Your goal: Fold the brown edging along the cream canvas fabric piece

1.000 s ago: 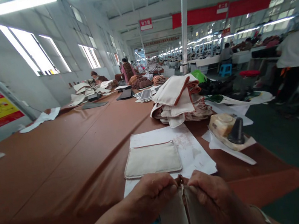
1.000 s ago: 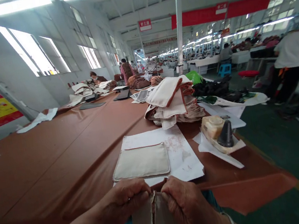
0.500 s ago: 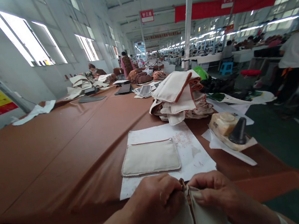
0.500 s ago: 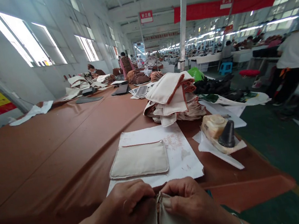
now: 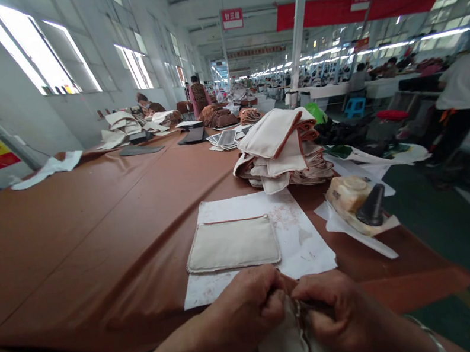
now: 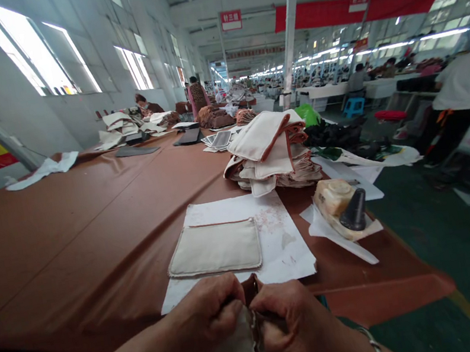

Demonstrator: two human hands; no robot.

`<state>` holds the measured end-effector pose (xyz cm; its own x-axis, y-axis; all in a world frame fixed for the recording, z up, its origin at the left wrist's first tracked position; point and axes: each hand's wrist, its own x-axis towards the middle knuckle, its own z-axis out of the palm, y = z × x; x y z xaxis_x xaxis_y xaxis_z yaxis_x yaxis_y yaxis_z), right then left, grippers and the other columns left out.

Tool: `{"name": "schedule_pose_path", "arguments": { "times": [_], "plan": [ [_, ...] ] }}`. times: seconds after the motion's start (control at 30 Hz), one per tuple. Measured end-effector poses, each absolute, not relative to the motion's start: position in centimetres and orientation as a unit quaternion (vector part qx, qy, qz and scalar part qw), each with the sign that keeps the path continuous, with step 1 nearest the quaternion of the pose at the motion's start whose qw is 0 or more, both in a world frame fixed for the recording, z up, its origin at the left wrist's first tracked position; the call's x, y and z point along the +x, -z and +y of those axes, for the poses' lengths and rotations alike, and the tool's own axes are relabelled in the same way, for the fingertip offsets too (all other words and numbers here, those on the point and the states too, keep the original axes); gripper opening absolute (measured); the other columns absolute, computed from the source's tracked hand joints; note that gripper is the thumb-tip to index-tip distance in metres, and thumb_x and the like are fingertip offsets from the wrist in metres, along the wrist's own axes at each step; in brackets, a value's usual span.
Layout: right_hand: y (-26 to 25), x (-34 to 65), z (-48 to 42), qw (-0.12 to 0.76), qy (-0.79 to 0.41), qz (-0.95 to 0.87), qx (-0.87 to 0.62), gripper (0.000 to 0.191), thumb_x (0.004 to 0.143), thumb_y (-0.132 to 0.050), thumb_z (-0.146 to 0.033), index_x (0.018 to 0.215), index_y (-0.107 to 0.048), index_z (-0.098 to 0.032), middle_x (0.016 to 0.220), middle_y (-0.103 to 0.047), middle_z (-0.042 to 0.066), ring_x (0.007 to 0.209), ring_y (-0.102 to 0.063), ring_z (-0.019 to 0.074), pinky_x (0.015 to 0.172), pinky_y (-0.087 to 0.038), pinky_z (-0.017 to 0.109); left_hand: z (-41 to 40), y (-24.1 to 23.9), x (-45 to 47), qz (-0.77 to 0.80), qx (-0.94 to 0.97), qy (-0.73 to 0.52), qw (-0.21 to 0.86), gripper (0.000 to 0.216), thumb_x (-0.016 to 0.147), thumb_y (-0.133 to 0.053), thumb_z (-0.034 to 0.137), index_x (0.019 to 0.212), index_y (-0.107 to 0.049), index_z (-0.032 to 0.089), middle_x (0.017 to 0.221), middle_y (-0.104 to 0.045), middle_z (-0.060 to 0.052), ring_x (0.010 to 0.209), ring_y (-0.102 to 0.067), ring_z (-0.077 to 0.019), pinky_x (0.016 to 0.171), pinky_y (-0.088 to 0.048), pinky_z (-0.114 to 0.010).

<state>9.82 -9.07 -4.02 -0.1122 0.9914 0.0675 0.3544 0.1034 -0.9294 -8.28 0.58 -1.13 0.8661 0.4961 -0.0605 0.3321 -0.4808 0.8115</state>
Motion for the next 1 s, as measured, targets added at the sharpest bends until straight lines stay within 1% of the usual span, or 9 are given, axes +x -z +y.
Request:
{"name": "schedule_pose_path", "arguments": {
  "times": [0.1,0.2,0.33,0.43,0.6,0.7,0.83,0.9,1.0],
  "plan": [
    [4.0,9.8,-9.2,0.391,-0.346,-0.644,-0.559,0.014,0.075,-0.054,-0.008,0.069,-0.062,-0.017,0.066,-0.06,-0.001,0.059,-0.048,0.0111,0.055,-0.035,0.022,1.2,1.9,-8.1,0.234,0.717,-0.071,0.653,0.01,0.081,-0.05,0.026,0.079,-0.053,0.016,0.068,-0.046,0.003,0.061,-0.037,-0.0112,0.055,-0.03,-0.022],
    [3.9,10.2,-9.5,0.401,-0.447,-0.568,-0.563,0.006,0.079,-0.06,-0.019,0.074,-0.06,-0.017,0.066,-0.056,-0.001,0.059,-0.043,0.0107,0.051,-0.033,0.021,1.3,2.8,-8.1,0.235,0.608,-0.066,0.756,0.018,0.078,-0.057,0.033,0.079,-0.052,0.015,0.068,-0.044,0.002,0.058,-0.033,-0.0103,0.054,-0.028,-0.022],
    [3.8,10.6,-9.8,0.428,-0.572,-0.481,-0.509,0.024,0.084,-0.062,-0.037,0.074,-0.058,-0.015,0.066,-0.048,-0.002,0.058,-0.035,0.0094,0.051,-0.028,0.021,1.2,2.9,-8.1,0.249,0.603,-0.058,0.756,0.024,0.081,-0.06,0.037,0.079,-0.055,0.013,0.067,-0.045,0.002,0.059,-0.032,-0.0103,0.053,-0.026,-0.022],
    [4.0,10.7,-9.9,0.431,-0.608,-0.447,-0.495,0.029,0.087,-0.059,-0.042,0.076,-0.058,-0.016,0.062,-0.042,-0.004,0.053,-0.03,0.0081,0.048,-0.023,0.022,1.0,2.4,-8.4,0.217,0.638,-0.065,0.736,0.032,0.08,-0.067,0.043,0.087,-0.059,0.013,0.072,-0.05,0.001,0.063,-0.038,-0.0108,0.056,-0.029,-0.021],
    [3.8,10.8,-10.0,0.425,-0.593,-0.465,-0.502,0.035,0.09,-0.056,-0.046,0.074,-0.055,-0.016,0.061,-0.038,-0.004,0.053,-0.028,0.0084,0.047,-0.019,0.022,0.4,1.5,-8.4,0.226,0.704,-0.083,0.668,0.025,0.084,-0.066,0.037,0.081,-0.063,0.012,0.071,-0.053,0.001,0.064,-0.041,-0.0106,0.058,-0.033,-0.02],
    [3.3,10.7,-10.0,0.414,-0.566,-0.513,-0.495,0.038,0.092,-0.052,-0.048,0.074,-0.055,-0.015,0.064,-0.04,-0.003,0.057,-0.03,0.0093,0.05,-0.022,0.022,-0.1,1.7,-7.8,0.251,0.613,-0.086,0.744,0.022,0.076,-0.07,0.032,0.075,-0.064,0.011,0.062,-0.05,0.002,0.057,-0.038,-0.0089,0.053,-0.029,-0.019],
    [2.8,10.6,-10.1,0.415,-0.494,-0.579,-0.497,0.037,0.096,-0.049,-0.042,0.071,-0.054,-0.015,0.065,-0.04,-0.003,0.062,-0.034,0.0102,0.056,-0.027,0.023,-0.9,2.5,-7.0,0.284,0.462,-0.112,0.833,0.017,0.063,-0.068,0.026,0.07,-0.062,0.012,0.059,-0.056,-0.002,0.048,-0.041,-0.0095,0.046,-0.028,-0.021],
    [2.9,10.6,-10.2,0.42,-0.5,-0.569,-0.5,0.036,0.096,-0.049,-0.042,0.071,-0.053,-0.015,0.065,-0.04,-0.003,0.061,-0.034,0.01,0.055,-0.027,0.023,-1.1,2.7,-7.0,0.281,0.461,-0.121,0.833,0.016,0.065,-0.066,0.027,0.068,-0.06,0.012,0.058,-0.053,-0.001,0.047,-0.039,-0.0094,0.045,-0.027,-0.021],
    [3.5,10.7,-10.4,0.424,-0.544,-0.525,-0.499,0.037,0.094,-0.05,-0.046,0.073,-0.052,-0.016,0.064,-0.038,-0.004,0.058,-0.03,0.0093,0.05,-0.023,0.023,-0.9,2.9,-7.3,0.254,0.543,-0.118,0.792,0.028,0.078,-0.064,0.037,0.069,-0.059,0.011,0.06,-0.047,0.0,0.052,-0.036,-0.0088,0.048,-0.026,-0.021]
  ]
}}
